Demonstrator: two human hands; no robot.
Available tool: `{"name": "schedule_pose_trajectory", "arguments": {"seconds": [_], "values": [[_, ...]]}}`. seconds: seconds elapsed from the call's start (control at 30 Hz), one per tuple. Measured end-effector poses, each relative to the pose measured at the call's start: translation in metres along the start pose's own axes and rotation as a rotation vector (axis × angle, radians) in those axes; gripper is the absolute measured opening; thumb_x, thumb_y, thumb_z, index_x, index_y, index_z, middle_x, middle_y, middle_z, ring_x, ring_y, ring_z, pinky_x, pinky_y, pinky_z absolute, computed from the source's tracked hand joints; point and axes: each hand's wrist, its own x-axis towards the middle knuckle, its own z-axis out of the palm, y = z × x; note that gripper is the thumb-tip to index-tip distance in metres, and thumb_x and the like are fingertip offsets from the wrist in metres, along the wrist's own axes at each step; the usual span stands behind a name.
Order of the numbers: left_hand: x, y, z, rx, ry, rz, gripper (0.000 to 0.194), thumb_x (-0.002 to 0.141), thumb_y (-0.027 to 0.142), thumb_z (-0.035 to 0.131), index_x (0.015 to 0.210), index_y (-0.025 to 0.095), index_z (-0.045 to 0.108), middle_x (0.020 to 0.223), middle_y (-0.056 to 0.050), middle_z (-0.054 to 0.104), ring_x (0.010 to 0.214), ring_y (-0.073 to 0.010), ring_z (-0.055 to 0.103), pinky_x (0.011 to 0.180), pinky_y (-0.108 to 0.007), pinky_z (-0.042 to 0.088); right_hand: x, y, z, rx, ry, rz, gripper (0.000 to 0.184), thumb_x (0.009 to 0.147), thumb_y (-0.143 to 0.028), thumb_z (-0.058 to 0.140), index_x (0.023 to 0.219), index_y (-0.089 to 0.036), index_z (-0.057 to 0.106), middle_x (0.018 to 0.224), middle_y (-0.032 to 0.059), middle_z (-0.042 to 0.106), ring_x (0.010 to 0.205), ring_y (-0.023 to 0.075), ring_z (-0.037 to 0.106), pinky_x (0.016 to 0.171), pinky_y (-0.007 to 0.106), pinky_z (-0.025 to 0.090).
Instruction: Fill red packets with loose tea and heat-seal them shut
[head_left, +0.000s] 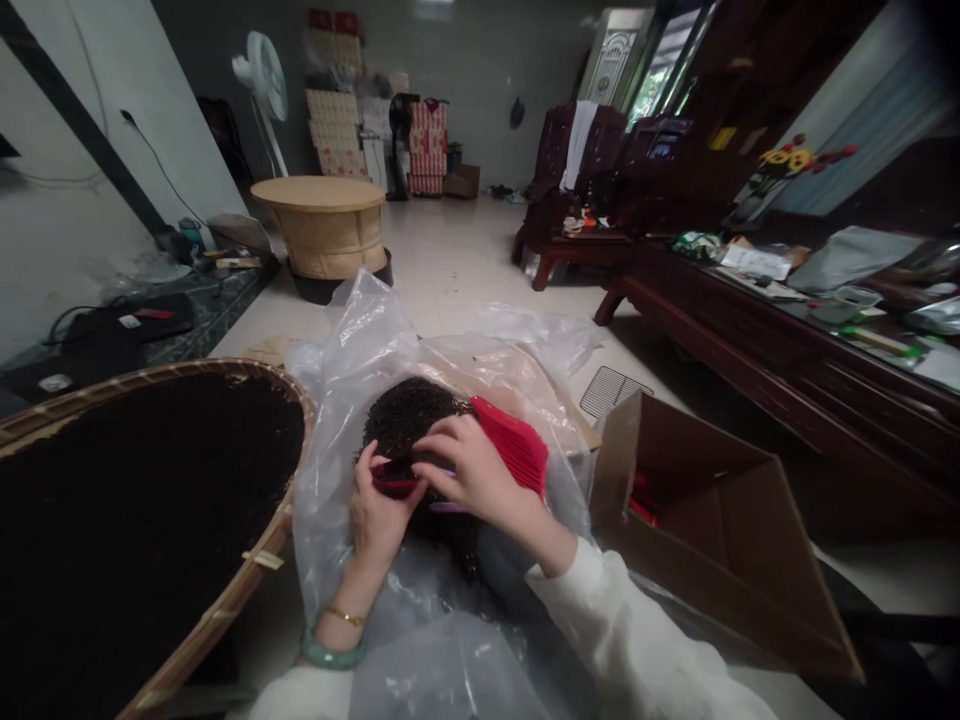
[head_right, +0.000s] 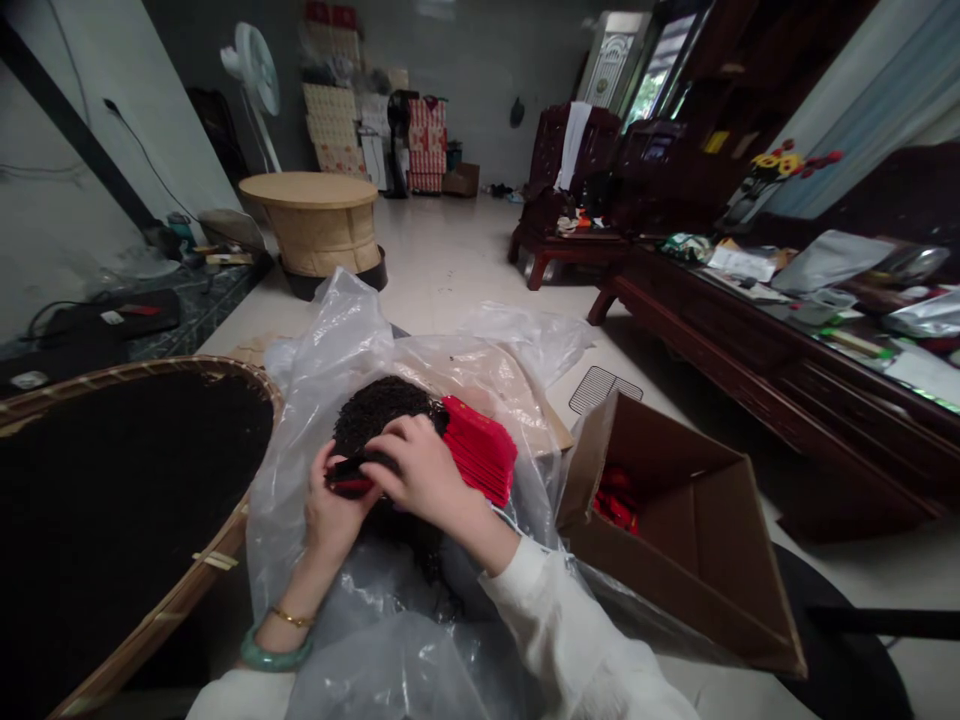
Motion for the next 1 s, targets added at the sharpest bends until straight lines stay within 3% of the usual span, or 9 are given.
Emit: {"name": "schedule_pose_trajectory", "arguments": {"seconds": [0.1, 0.17, 0.33, 0.47, 0.63, 0.77, 0.9, 1.0], "values": [[0.000, 0.000, 0.000, 0.008, -0.038, -0.007, 0.093, 0.060, 0.037, 0.081, 0.140, 0.018, 0.038, 0.107, -0.012, 0.066, 0.092, -0.0278, 0.067, 0.081, -0.042, 0.055, -0.006, -0.004, 0.016, 0.029, -0.140, 0.009, 0.023, 0.089, -0.024, 0.064, 0.112, -0.019, 0.068, 0.103, 0.0097, 0.062, 0.086, 0.0182, 0.062, 0.074, 0.030, 0.054], [0.001, 0.000, -0.002, -0.019, -0.071, 0.003, 0.093, 0.060, 0.035, 0.080, 0.141, 0.017, 0.038, 0.112, -0.013, 0.065, 0.098, -0.0282, 0.066, 0.085, -0.043, 0.054, -0.007, -0.001, 0.024, 0.051, -0.140, 0.050, 0.020, 0.090, -0.017, 0.061, 0.108, -0.019, 0.070, 0.098, 0.0079, 0.063, 0.083, 0.0160, 0.064, 0.072, 0.027, 0.053], [0.007, 0.000, -0.005, -0.228, -0.268, -0.035, 0.048, 0.069, 0.038, 0.073, 0.113, 0.019, 0.063, 0.107, -0.010, 0.069, 0.093, -0.0233, 0.068, 0.082, -0.037, 0.056, -0.002, 0.014, 0.016, 0.208, -0.058, 0.109, 0.014, 0.082, -0.010, 0.068, 0.092, -0.019, 0.074, 0.091, 0.0054, 0.066, 0.079, 0.0145, 0.067, 0.070, 0.025, 0.054], [0.010, 0.001, -0.006, -0.351, -0.286, -0.173, 0.041, 0.065, 0.041, 0.075, 0.097, 0.017, 0.066, 0.090, -0.005, 0.072, 0.083, -0.0218, 0.069, 0.080, -0.036, 0.057, 0.003, 0.015, 0.000, 0.277, 0.007, 0.088, 0.015, 0.082, -0.007, 0.065, 0.085, -0.019, 0.073, 0.085, 0.0033, 0.070, 0.080, 0.0148, 0.068, 0.073, 0.025, 0.054], [0.009, 0.003, -0.005, -0.376, -0.291, -0.210, 0.041, 0.063, 0.040, 0.075, 0.095, 0.017, 0.065, 0.084, -0.004, 0.073, 0.076, -0.0204, 0.068, 0.072, -0.033, 0.057, 0.002, 0.002, 0.004, 0.072, -0.095, -0.083, 0.014, 0.089, -0.014, 0.061, 0.096, -0.019, 0.072, 0.097, 0.0071, 0.072, 0.088, 0.0173, 0.064, 0.079, 0.029, 0.051], [0.009, 0.004, -0.006, -0.279, -0.296, -0.135, 0.037, 0.067, 0.037, 0.070, 0.099, 0.019, 0.068, 0.090, -0.005, 0.074, 0.078, -0.0204, 0.068, 0.075, -0.034, 0.056, 0.001, -0.006, 0.016, -0.108, -0.154, -0.046, 0.012, 0.090, -0.027, 0.064, 0.096, -0.020, 0.072, 0.086, 0.0075, 0.071, 0.081, 0.0187, 0.058, 0.073, 0.030, 0.049], [0.011, 0.003, -0.006, -0.287, -0.293, -0.124, 0.038, 0.067, 0.042, 0.071, 0.096, 0.018, 0.069, 0.089, -0.006, 0.075, 0.079, -0.0211, 0.068, 0.077, -0.036, 0.056, 0.008, 0.001, 0.015, 0.135, -0.057, -0.011, 0.013, 0.092, -0.027, 0.062, 0.093, -0.022, 0.074, 0.085, 0.0044, 0.074, 0.079, 0.0166, 0.064, 0.077, 0.029, 0.050], [0.012, 0.002, -0.005, -0.287, -0.267, -0.144, 0.042, 0.064, 0.044, 0.075, 0.098, 0.018, 0.070, 0.092, -0.007, 0.075, 0.083, -0.0229, 0.069, 0.082, -0.038, 0.056, 0.014, 0.015, 0.006, 0.273, 0.182, 0.142, 0.017, 0.093, -0.028, 0.058, 0.098, -0.023, 0.074, 0.094, 0.0048, 0.074, 0.085, 0.0182, 0.067, 0.079, 0.030, 0.053]]}}
